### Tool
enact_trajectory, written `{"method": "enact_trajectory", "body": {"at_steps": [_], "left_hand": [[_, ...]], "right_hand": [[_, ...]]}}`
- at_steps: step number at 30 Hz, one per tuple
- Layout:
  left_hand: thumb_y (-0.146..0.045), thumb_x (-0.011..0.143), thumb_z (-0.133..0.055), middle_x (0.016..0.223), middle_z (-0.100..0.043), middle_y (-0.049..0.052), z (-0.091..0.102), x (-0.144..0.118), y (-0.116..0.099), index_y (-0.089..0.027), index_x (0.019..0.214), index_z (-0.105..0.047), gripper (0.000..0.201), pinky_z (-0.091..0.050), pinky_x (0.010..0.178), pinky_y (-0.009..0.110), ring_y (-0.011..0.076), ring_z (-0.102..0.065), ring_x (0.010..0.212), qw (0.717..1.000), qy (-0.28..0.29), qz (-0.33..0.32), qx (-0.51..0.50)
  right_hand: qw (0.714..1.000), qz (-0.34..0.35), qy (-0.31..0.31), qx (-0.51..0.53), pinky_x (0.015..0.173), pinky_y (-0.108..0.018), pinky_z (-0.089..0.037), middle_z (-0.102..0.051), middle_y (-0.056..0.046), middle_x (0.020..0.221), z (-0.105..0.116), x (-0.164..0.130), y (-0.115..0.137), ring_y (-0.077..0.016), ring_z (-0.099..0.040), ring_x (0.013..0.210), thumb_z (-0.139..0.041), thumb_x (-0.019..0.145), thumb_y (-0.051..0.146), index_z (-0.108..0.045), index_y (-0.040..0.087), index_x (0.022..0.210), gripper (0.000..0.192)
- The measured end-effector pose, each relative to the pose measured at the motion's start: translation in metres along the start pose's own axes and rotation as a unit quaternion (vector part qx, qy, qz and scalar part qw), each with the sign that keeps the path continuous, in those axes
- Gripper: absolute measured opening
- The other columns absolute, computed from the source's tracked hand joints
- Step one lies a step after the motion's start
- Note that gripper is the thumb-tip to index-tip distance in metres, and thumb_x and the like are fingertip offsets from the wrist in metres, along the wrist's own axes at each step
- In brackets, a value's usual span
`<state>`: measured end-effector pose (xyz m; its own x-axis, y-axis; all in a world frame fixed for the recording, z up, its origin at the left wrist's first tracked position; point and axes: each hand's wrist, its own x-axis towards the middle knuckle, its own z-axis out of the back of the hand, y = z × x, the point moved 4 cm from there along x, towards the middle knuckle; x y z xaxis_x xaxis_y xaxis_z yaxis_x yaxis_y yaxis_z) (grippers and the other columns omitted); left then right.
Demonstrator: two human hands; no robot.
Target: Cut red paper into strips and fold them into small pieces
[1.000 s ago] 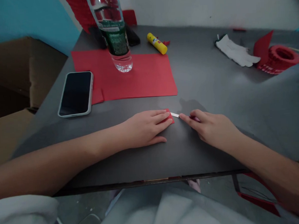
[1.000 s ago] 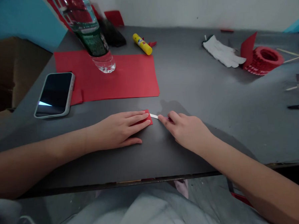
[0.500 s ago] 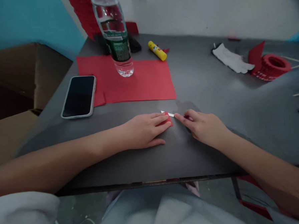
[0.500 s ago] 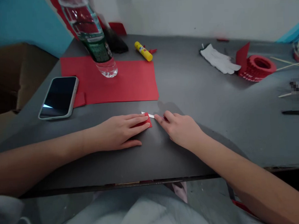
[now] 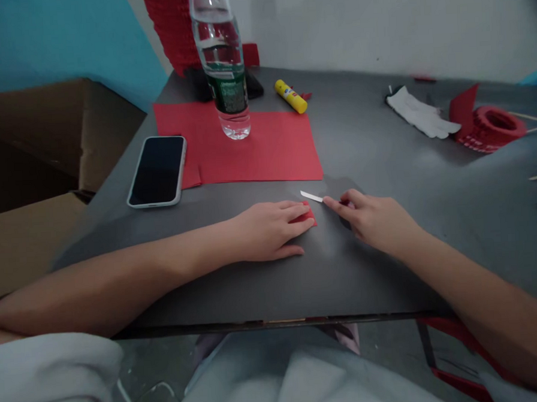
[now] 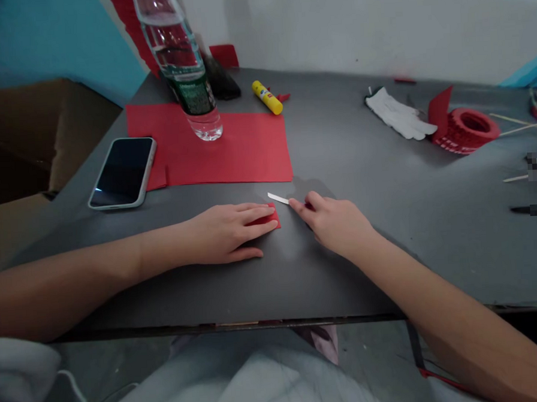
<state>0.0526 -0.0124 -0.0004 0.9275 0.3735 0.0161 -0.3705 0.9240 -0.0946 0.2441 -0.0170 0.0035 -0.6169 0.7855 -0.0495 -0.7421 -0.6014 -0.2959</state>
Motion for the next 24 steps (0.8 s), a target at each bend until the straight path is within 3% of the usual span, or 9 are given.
{"method": "enact_trajectory", "body": {"at_steps": [3, 7, 11, 14, 17, 20, 24], "left_hand": [[-0.04, 0.093, -0.042, 0.135, -0.045, 0.013, 0.002, 0.001, 0.005, -0.021, 0.13, -0.049, 0.042, -0.041, 0.099, 0.036, 0.0261, -0.044, 0.122, 1.0, -0.01, 0.01, -0.005], [-0.028, 0.093, -0.044, 0.126, -0.051, 0.011, 0.008, 0.004, 0.013, -0.028, 0.124, -0.054, 0.033, -0.042, 0.095, 0.036, 0.0241, -0.05, 0.115, 1.0, -0.016, 0.009, -0.003], [-0.025, 0.092, -0.047, 0.123, -0.056, 0.012, 0.006, 0.005, 0.012, -0.019, 0.12, -0.057, 0.03, -0.04, 0.098, 0.034, 0.0232, -0.052, 0.113, 0.999, -0.003, -0.017, 0.038], [-0.026, 0.092, -0.046, 0.128, -0.053, 0.014, 0.003, 0.004, 0.011, -0.015, 0.114, -0.059, 0.028, -0.036, 0.102, 0.035, 0.0231, -0.052, 0.115, 0.997, -0.025, -0.027, 0.068], [-0.036, 0.09, -0.049, 0.128, -0.052, 0.016, 0.007, 0.001, 0.02, -0.013, 0.112, -0.058, 0.033, -0.037, 0.101, 0.037, 0.026, -0.05, 0.117, 0.996, -0.07, 0.006, 0.06], [-0.037, 0.089, -0.05, 0.116, -0.058, 0.014, 0.018, -0.006, 0.04, -0.013, 0.108, -0.058, 0.031, -0.041, 0.094, 0.036, 0.025, -0.053, 0.11, 0.991, -0.096, 0.081, 0.04], [-0.033, 0.089, -0.048, 0.105, -0.061, 0.01, 0.032, -0.027, 0.066, -0.015, 0.102, -0.06, 0.025, -0.043, 0.087, 0.033, 0.0225, -0.057, 0.1, 0.976, -0.093, 0.188, 0.056]], "right_hand": [[0.998, -0.017, -0.052, 0.012, 0.049, -0.027, -0.029, -0.06, -0.006, 0.104, 0.001, -0.001, -0.007, -0.014, -0.055, 0.069, -0.038, 0.084, 0.013, -0.047, 0.026, 0.133, 0.051], [0.989, -0.094, -0.11, 0.038, 0.052, -0.026, -0.033, -0.062, -0.005, 0.104, -0.007, -0.009, -0.026, -0.0151, -0.056, 0.073, -0.037, 0.089, 0.018, -0.046, 0.027, 0.134, 0.047], [0.989, -0.111, -0.1, 0.019, 0.063, -0.03, -0.04, -0.063, -0.008, 0.096, -0.024, -0.011, -0.04, -0.0209, -0.056, 0.084, -0.034, 0.093, 0.023, -0.056, 0.022, 0.125, 0.039], [0.987, -0.109, -0.115, 0.003, 0.073, -0.035, -0.043, -0.061, -0.012, 0.101, -0.021, -0.007, -0.04, -0.0234, -0.054, 0.087, -0.037, 0.092, 0.026, -0.057, 0.017, 0.124, 0.038], [0.983, -0.092, -0.154, 0.03, 0.079, -0.037, -0.044, -0.06, -0.014, 0.106, -0.005, 0.002, -0.028, -0.0243, -0.053, 0.093, -0.039, 0.092, 0.029, -0.056, 0.015, 0.124, 0.039], [0.98, -0.023, -0.177, 0.091, 0.086, -0.036, -0.043, -0.059, -0.014, 0.108, 0.011, 0.019, -0.003, -0.023, -0.052, 0.098, -0.038, 0.093, 0.031, -0.059, 0.014, 0.119, 0.038], [0.975, 0.085, -0.113, 0.173, 0.092, -0.036, -0.041, -0.058, -0.013, 0.113, 0.02, 0.046, 0.036, -0.0229, -0.052, 0.102, -0.043, 0.09, 0.047, -0.059, 0.016, 0.12, 0.045]]}}
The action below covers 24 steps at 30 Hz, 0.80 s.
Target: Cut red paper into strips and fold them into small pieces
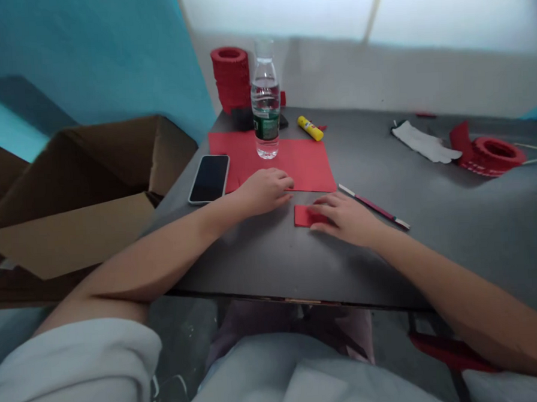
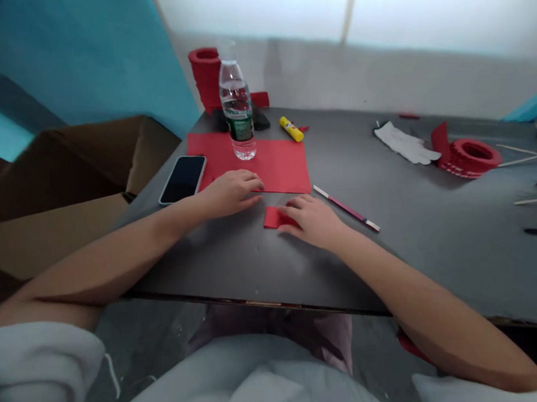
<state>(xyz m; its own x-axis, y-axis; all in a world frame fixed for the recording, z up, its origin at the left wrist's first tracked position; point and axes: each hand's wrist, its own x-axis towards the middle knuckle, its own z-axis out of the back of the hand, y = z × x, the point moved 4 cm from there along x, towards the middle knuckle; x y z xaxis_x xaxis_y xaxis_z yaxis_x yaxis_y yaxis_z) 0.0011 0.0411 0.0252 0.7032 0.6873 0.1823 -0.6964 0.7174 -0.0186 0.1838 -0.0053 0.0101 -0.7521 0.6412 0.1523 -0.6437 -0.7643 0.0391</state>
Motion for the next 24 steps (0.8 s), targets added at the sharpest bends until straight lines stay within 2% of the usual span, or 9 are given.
{"method": "enact_trajectory", "body": {"at_steps": [2, 4, 7, 9, 12, 15, 18, 21, 24], "left_hand": [[-0.033, 0.089, -0.046, 0.107, -0.06, 0.011, 0.007, -0.011, 0.02, -0.015, 0.106, -0.059, 0.028, -0.043, 0.089, 0.034, 0.0237, -0.056, 0.102, 0.995, -0.002, 0.096, 0.038], [-0.039, 0.088, -0.045, 0.117, -0.056, 0.014, 0.015, -0.028, 0.045, -0.015, 0.117, -0.053, 0.038, -0.041, 0.092, 0.038, 0.0281, -0.051, 0.11, 0.971, -0.004, 0.228, 0.079], [-0.058, 0.081, -0.047, 0.135, -0.04, 0.023, 0.022, -0.054, 0.082, -0.017, 0.135, -0.038, 0.068, -0.041, 0.09, 0.05, 0.0413, -0.045, 0.117, 0.9, 0.043, 0.425, 0.091], [-0.065, 0.078, -0.045, 0.136, -0.038, 0.026, 0.022, -0.065, 0.099, -0.019, 0.141, -0.028, 0.08, -0.041, 0.088, 0.054, 0.0461, -0.046, 0.115, 0.863, 0.078, 0.494, 0.067], [-0.063, 0.077, -0.045, 0.125, -0.051, 0.024, 0.017, -0.07, 0.112, -0.02, 0.143, -0.022, 0.083, -0.043, 0.086, 0.051, 0.044, -0.05, 0.112, 0.842, 0.095, 0.53, 0.039], [-0.06, 0.075, -0.047, 0.118, -0.056, 0.024, 0.009, -0.068, 0.115, -0.017, 0.141, -0.027, 0.081, -0.043, 0.084, 0.051, 0.0437, -0.049, 0.111, 0.843, 0.081, 0.53, 0.047], [-0.057, 0.076, -0.048, 0.117, -0.056, 0.023, 0.003, -0.064, 0.114, -0.016, 0.139, -0.032, 0.077, -0.043, 0.085, 0.049, 0.0419, -0.049, 0.111, 0.849, 0.067, 0.522, 0.052], [-0.058, 0.076, -0.049, 0.121, -0.054, 0.023, 0.003, -0.062, 0.114, -0.018, 0.143, -0.024, 0.083, -0.043, 0.087, 0.048, 0.0413, -0.049, 0.113, 0.851, 0.072, 0.518, 0.046], [-0.068, 0.076, -0.044, 0.127, -0.051, 0.022, 0.007, -0.069, 0.118, -0.022, 0.146, -0.017, 0.088, -0.04, 0.09, 0.049, 0.0416, -0.047, 0.117, 0.859, 0.09, 0.504, 0.026]], "right_hand": [[0.999, -0.017, 0.042, 0.014, 0.089, -0.036, -0.042, -0.058, -0.013, 0.113, -0.004, 0.013, 0.009, -0.0243, -0.053, 0.101, -0.048, 0.087, 0.05, -0.056, 0.017, 0.124, 0.05], [0.994, -0.056, 0.089, 0.012, 0.085, -0.036, -0.044, -0.057, -0.014, 0.112, -0.005, 0.024, 0.012, -0.0253, -0.055, 0.099, -0.054, 0.085, 0.047, -0.051, 0.017, 0.129, 0.053], [0.983, -0.097, 0.157, 0.014, 0.08, -0.035, -0.045, -0.058, -0.016, 0.109, -0.004, 0.04, 0.01, -0.0275, -0.056, 0.097, -0.064, 0.078, 0.042, -0.046, 0.017, 0.134, 0.064], [0.978, -0.092, 0.186, 0.032, 0.078, -0.035, -0.045, -0.058, -0.017, 0.107, -0.004, 0.051, 0.006, -0.0297, -0.056, 0.097, -0.071, 0.07, 0.042, -0.048, 0.017, 0.132, 0.071], [0.97, -0.066, 0.212, 0.096, 0.074, -0.034, -0.045, -0.056, -0.015, 0.109, -0.007, 0.065, 0.001, -0.0291, -0.057, 0.093, -0.077, 0.06, 0.04, -0.049, 0.021, 0.131, 0.079], [0.964, -0.037, 0.201, 0.171, 0.076, -0.032, -0.046, -0.05, -0.012, 0.114, -0.012, 0.07, -0.002, -0.0254, -0.057, 0.092, -0.077, 0.06, 0.042, -0.047, 0.026, 0.133, 0.081], [0.96, -0.016, 0.186, 0.21, 0.084, -0.032, -0.044, -0.046, -0.011, 0.117, -0.016, 0.069, -0.005, -0.0242, -0.055, 0.097, -0.075, 0.063, 0.045, -0.048, 0.026, 0.133, 0.078], [0.957, -0.004, 0.189, 0.221, 0.086, -0.033, -0.043, -0.046, -0.011, 0.117, -0.018, 0.067, -0.007, -0.0246, -0.054, 0.099, -0.075, 0.063, 0.045, -0.048, 0.025, 0.133, 0.077], [0.952, 0.04, 0.184, 0.243, 0.087, -0.033, -0.043, -0.048, -0.01, 0.113, -0.019, 0.067, -0.006, -0.0244, -0.052, 0.1, -0.074, 0.065, 0.045, -0.05, 0.027, 0.131, 0.073]]}}
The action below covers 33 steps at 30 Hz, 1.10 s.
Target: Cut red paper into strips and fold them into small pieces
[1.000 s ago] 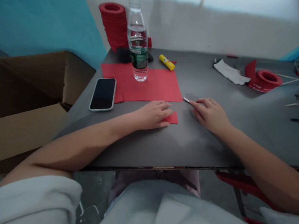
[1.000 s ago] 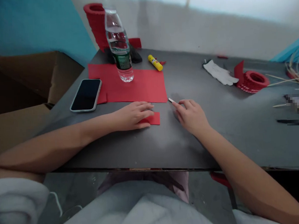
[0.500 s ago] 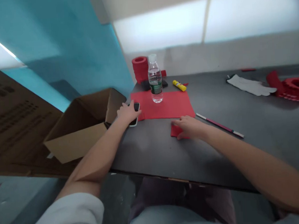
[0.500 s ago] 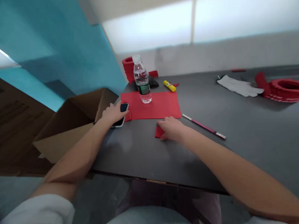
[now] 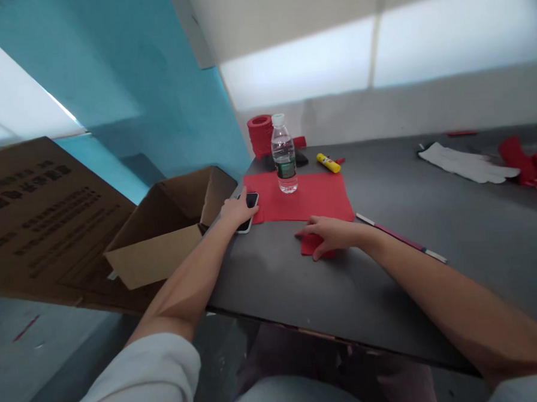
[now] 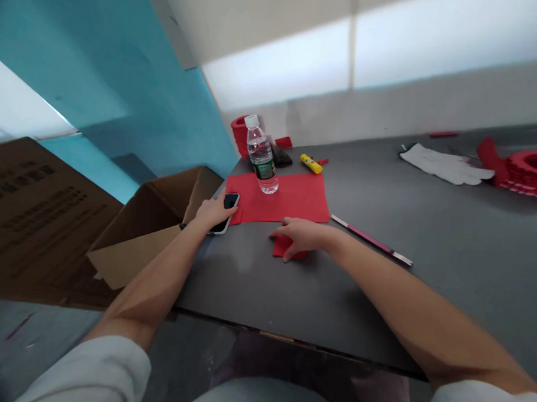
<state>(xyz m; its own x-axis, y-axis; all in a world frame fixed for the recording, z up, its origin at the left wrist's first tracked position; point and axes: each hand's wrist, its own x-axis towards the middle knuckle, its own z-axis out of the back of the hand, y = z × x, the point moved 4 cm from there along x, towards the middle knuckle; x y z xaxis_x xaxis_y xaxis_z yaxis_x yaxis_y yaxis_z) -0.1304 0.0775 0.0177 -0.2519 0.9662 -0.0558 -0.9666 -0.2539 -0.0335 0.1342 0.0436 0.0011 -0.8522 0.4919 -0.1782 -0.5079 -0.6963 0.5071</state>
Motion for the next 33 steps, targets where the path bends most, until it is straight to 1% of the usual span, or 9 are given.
{"method": "enact_trajectory", "body": {"at_steps": [3, 6, 8, 10, 13, 16, 21, 26, 33], "left_hand": [[-0.077, 0.075, -0.035, 0.137, -0.044, 0.018, 0.003, -0.002, 0.027, -0.024, 0.146, -0.018, 0.09, -0.035, 0.098, 0.049, 0.04, -0.042, 0.124, 0.999, 0.02, 0.0, -0.045], [-0.076, 0.074, -0.039, 0.148, -0.027, 0.016, 0.0, -0.008, 0.066, -0.015, 0.147, -0.015, 0.097, -0.027, 0.108, 0.044, 0.0345, -0.028, 0.135, 0.988, 0.035, 0.04, -0.146], [-0.075, 0.075, -0.039, 0.15, -0.02, 0.014, -0.006, -0.015, 0.086, -0.012, 0.147, -0.015, 0.099, -0.027, 0.109, 0.038, 0.0295, -0.024, 0.138, 0.979, 0.055, 0.058, -0.19], [-0.076, 0.075, -0.039, 0.151, -0.02, 0.011, -0.011, -0.022, 0.096, -0.015, 0.147, -0.015, 0.098, -0.031, 0.108, 0.035, 0.0264, -0.027, 0.137, 0.972, 0.072, 0.063, -0.215], [-0.075, 0.071, -0.047, 0.151, -0.018, 0.007, -0.014, -0.031, 0.093, -0.021, 0.148, -0.007, 0.102, -0.03, 0.109, 0.036, 0.0255, -0.026, 0.137, 0.961, 0.085, 0.034, -0.261], [-0.073, 0.07, -0.051, 0.151, -0.017, 0.007, -0.012, -0.037, 0.085, -0.022, 0.148, -0.002, 0.105, -0.029, 0.109, 0.037, 0.0264, -0.025, 0.138, 0.956, 0.089, 0.011, -0.278], [-0.075, 0.07, -0.049, 0.151, -0.019, 0.01, -0.01, -0.039, 0.082, -0.017, 0.148, 0.001, 0.109, -0.034, 0.106, 0.035, 0.0283, -0.027, 0.137, 0.96, 0.105, 0.002, -0.258], [-0.075, 0.066, -0.056, 0.152, -0.013, 0.009, -0.014, -0.037, 0.083, -0.016, 0.148, 0.001, 0.116, -0.029, 0.11, 0.036, 0.0281, -0.019, 0.139, 0.96, 0.118, -0.009, -0.253], [-0.073, 0.065, -0.057, 0.152, -0.016, 0.011, -0.014, -0.037, 0.081, -0.015, 0.148, 0.001, 0.117, -0.029, 0.109, 0.038, 0.0299, -0.022, 0.138, 0.965, 0.118, 0.007, -0.234]], "right_hand": [[0.998, 0.044, -0.021, 0.027, 0.089, -0.034, -0.042, -0.049, -0.009, 0.114, -0.003, 0.0, -0.002, -0.0242, -0.05, 0.103, -0.073, 0.065, 0.05, -0.056, 0.027, 0.126, 0.067], [0.995, 0.067, -0.054, 0.054, 0.09, -0.036, -0.041, -0.052, -0.01, 0.112, -0.006, -0.001, -0.008, -0.0232, -0.051, 0.101, -0.069, 0.068, 0.055, -0.057, 0.025, 0.125, 0.065], [0.992, 0.074, -0.067, 0.078, 0.086, -0.036, -0.044, -0.055, -0.01, 0.105, -0.008, 0.0, -0.011, -0.0211, -0.053, 0.094, -0.06, 0.077, 0.055, -0.054, 0.023, 0.128, 0.06], [0.989, 0.071, -0.083, 0.1, 0.081, -0.035, -0.046, -0.057, -0.009, 0.1, -0.008, 0.001, -0.013, -0.0195, -0.055, 0.089, -0.05, 0.084, 0.053, -0.053, 0.023, 0.128, 0.053], [0.989, 0.059, -0.102, 0.088, 0.08, -0.036, -0.047, -0.059, -0.009, 0.102, -0.01, 0.003, -0.013, -0.0195, -0.057, 0.089, -0.044, 0.088, 0.049, -0.059, 0.023, 0.121, 0.045], [0.988, 0.061, -0.128, 0.058, 0.082, -0.037, -0.047, -0.059, -0.01, 0.103, -0.012, 0.004, -0.011, -0.0197, -0.058, 0.09, -0.042, 0.09, 0.046, -0.062, 0.023, 0.116, 0.04], [0.983, 0.059, -0.166, 0.049, 0.081, -0.035, -0.048, -0.061, -0.009, 0.103, -0.015, 0.004, -0.016, -0.0185, -0.059, 0.091, -0.036, 0.093, 0.042, -0.056, 0.023, 0.124, 0.042], [0.982, 0.05, -0.177, 0.033, 0.077, -0.034, -0.048, -0.061, -0.007, 0.099, -0.016, 0.004, -0.021, -0.0178, -0.058, 0.086, -0.037, 0.093, 0.042, -0.05, 0.024, 0.129, 0.043], [0.98, 0.059, -0.186, 0.029, 0.076, -0.034, -0.048, -0.062, -0.007, 0.096, -0.015, 0.004, -0.017, -0.0184, -0.058, 0.085, -0.04, 0.091, 0.042, -0.047, 0.024, 0.132, 0.045]]}}
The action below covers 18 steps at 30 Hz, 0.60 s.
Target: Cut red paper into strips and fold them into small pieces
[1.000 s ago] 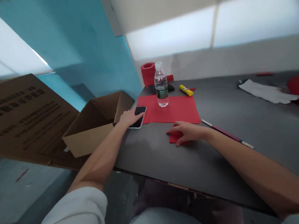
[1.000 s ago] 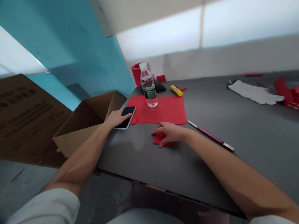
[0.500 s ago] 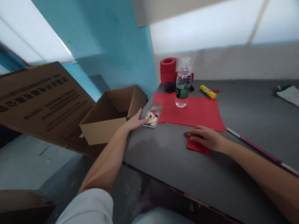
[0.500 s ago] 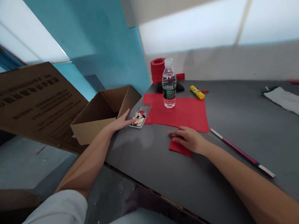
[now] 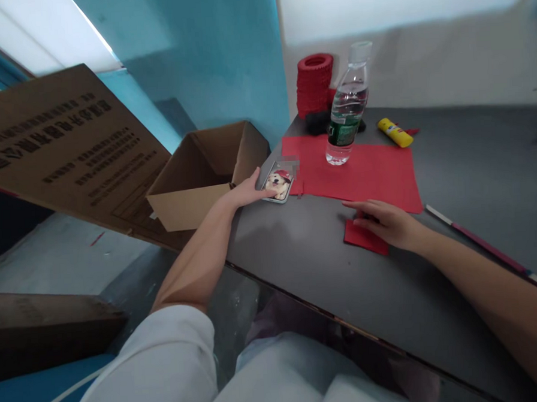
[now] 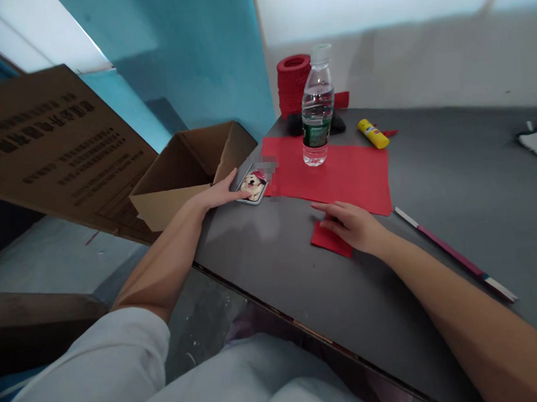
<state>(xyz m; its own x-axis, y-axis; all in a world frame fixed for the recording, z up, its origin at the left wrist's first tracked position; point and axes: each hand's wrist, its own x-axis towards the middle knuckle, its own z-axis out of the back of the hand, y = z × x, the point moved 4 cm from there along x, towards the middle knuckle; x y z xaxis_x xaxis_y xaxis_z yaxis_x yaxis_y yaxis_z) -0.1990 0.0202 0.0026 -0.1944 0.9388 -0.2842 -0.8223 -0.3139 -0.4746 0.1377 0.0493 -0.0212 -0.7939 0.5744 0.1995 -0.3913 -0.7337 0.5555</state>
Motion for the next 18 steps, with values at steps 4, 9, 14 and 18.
{"method": "enact_trajectory", "body": {"at_steps": [4, 9, 14, 18], "left_hand": [[-0.074, 0.065, -0.056, 0.151, -0.016, 0.013, 0.0004, 0.0002, -0.0008, -0.013, 0.147, 0.003, 0.118, -0.033, 0.106, 0.038, 0.0313, -0.024, 0.137, 1.0, 0.01, 0.001, 0.007], [-0.074, 0.063, -0.058, 0.152, -0.015, 0.012, 0.0005, 0.001, 0.0007, -0.013, 0.147, 0.006, 0.122, -0.034, 0.106, 0.036, 0.0297, -0.023, 0.138, 1.0, 0.024, 0.007, -0.012], [-0.076, 0.07, -0.047, 0.151, -0.017, 0.009, 0.0013, -0.0001, 0.0034, -0.018, 0.148, 0.003, 0.109, -0.038, 0.102, 0.036, 0.0282, -0.03, 0.136, 0.998, 0.026, 0.03, -0.055], [-0.077, 0.067, -0.051, 0.152, -0.015, 0.01, 0.0012, -0.0017, 0.0013, -0.016, 0.148, 0.003, 0.114, -0.035, 0.105, 0.038, 0.0294, -0.026, 0.137, 0.998, 0.024, 0.023, -0.054]], "right_hand": [[1.0, 0.005, 0.006, -0.002, 0.074, -0.033, -0.047, -0.06, -0.007, 0.093, 0.0, -0.0001, 0.0012, -0.0176, -0.056, 0.083, -0.04, 0.092, 0.04, -0.048, 0.022, 0.131, 0.044], [1.0, 0.005, 0.01, -0.005, 0.075, -0.034, -0.046, -0.059, -0.007, 0.095, -0.001, 0.0001, -0.0001, -0.0177, -0.056, 0.082, -0.04, 0.092, 0.042, -0.047, 0.023, 0.132, 0.045], [1.0, 0.001, 0.014, -0.013, 0.077, -0.035, -0.046, -0.059, -0.008, 0.098, -0.0024, 0.0003, -0.0029, -0.0178, -0.056, 0.086, -0.04, 0.091, 0.041, -0.047, 0.023, 0.132, 0.045], [1.0, 0.011, 0.015, -0.01, 0.077, -0.033, -0.045, -0.059, -0.006, 0.094, -0.0038, 0.0004, -0.0061, -0.0169, -0.055, 0.084, -0.041, 0.091, 0.039, -0.047, 0.022, 0.132, 0.044]]}}
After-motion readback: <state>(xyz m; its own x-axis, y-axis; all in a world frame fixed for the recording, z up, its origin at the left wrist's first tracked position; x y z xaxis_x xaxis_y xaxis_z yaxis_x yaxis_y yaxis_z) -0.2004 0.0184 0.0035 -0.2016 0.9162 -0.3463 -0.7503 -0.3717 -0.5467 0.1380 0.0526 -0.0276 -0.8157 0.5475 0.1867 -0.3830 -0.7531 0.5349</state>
